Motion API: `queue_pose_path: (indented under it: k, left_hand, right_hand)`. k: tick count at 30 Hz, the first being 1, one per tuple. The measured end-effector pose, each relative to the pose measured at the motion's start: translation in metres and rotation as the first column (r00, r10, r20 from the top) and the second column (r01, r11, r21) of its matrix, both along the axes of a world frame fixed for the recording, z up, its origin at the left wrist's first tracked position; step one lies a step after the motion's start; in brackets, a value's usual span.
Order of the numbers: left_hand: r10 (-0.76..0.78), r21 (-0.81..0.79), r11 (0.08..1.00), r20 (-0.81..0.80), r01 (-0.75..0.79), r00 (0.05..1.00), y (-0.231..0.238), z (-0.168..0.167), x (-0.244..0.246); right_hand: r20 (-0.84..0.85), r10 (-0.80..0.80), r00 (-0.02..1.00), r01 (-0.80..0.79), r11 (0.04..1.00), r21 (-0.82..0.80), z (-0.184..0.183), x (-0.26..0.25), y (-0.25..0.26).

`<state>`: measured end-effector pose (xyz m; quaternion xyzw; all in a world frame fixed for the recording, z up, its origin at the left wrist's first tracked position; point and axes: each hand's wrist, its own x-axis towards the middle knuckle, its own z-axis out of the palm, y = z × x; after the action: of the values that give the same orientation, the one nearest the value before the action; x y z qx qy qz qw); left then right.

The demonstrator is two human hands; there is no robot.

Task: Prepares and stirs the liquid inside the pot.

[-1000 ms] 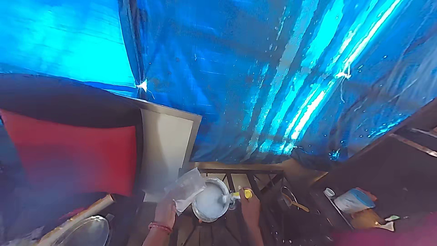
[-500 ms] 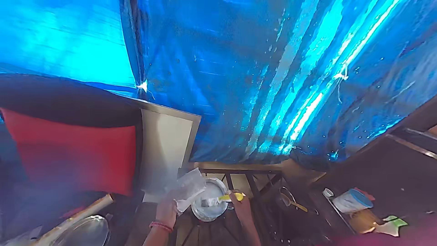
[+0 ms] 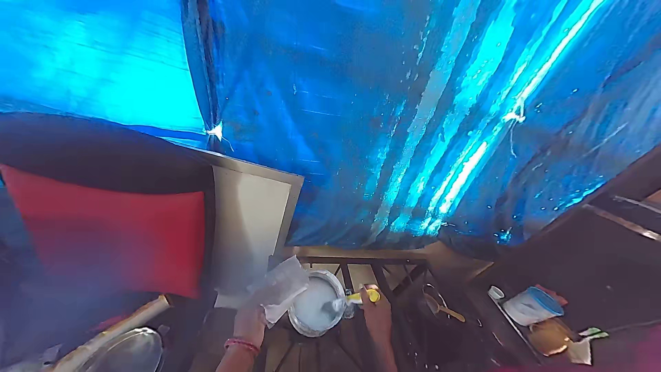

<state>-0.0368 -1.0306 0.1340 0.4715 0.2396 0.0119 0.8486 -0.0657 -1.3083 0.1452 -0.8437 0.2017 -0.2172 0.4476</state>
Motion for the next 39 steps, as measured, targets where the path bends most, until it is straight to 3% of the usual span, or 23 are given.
queue_pose_path:
  k: [2,6,9,11,16,19,21,23,26,28,31,34,37,39]
  left_hand:
    - [0.003,-0.012,1.000,-0.015,-0.003,1.000,-0.005,-0.001,-0.001]
    - [0.003,-0.030,1.000,-0.020,-0.003,1.000,-0.008,0.002,0.002]
    - [0.001,-0.011,1.000,-0.016,-0.001,1.000,-0.008,0.007,0.001]
    - [-0.002,-0.010,1.000,-0.017,0.001,1.000,-0.008,0.007,0.001]
    - [0.010,0.001,1.000,-0.035,-0.010,0.999,-0.005,0.008,0.003]
    - [0.021,-0.006,1.000,-0.022,-0.021,1.000,0.000,0.002,0.004]
    - [0.032,-0.027,0.999,-0.013,-0.032,0.999,-0.001,-0.001,0.003]
    - [0.025,-0.045,0.999,-0.003,-0.025,1.000,-0.004,0.000,0.004]
    - [0.023,-0.036,0.999,-0.015,-0.024,1.000,-0.005,0.007,0.004]
    - [0.023,-0.031,0.999,-0.009,-0.023,1.000,-0.003,0.004,0.004]
    - [0.007,-0.030,1.000,0.018,-0.007,1.000,0.000,-0.001,0.003]
    - [-0.010,-0.035,0.999,0.022,0.011,1.000,-0.001,0.000,0.003]
    - [0.009,-0.034,0.999,-0.015,-0.009,1.000,-0.003,0.006,0.004]
    - [0.010,-0.017,1.000,-0.035,-0.010,0.999,0.000,0.004,0.005]
  right_hand:
    - [0.082,-0.028,0.996,0.025,0.999,0.037,-0.013,0.003,0.011]
    - [0.043,0.211,0.976,-0.215,0.963,0.163,-0.008,-0.006,0.016]
    - [0.037,0.032,0.999,-0.033,0.999,0.020,0.000,-0.006,0.007]
    - [0.081,-0.054,0.995,0.054,0.998,0.013,-0.008,0.002,0.014]
    - [-0.043,0.179,0.983,-0.172,0.976,0.135,0.000,-0.006,0.016]
    - [-0.032,-0.012,0.999,0.010,0.999,-0.048,0.010,-0.003,0.006]
    - [0.013,-0.061,0.998,0.062,0.995,-0.074,0.006,0.011,0.015]
    - [-0.018,0.093,0.995,-0.094,0.995,-0.031,0.007,0.020,0.025]
    - [-0.192,0.351,0.916,-0.350,0.936,0.039,0.027,0.020,0.022]
    - [-0.272,0.309,0.911,-0.339,0.938,-0.070,0.039,0.023,0.010]
    - [-0.223,0.166,0.960,-0.219,0.946,-0.239,0.044,0.037,0.011]
    - [-0.142,0.288,0.947,-0.308,0.941,-0.140,0.032,0.050,0.027]
    - [-0.248,0.488,0.837,-0.493,0.869,0.044,0.038,0.045,0.027]
    - [-0.347,0.469,0.813,-0.506,0.863,-0.019,0.052,0.042,0.020]
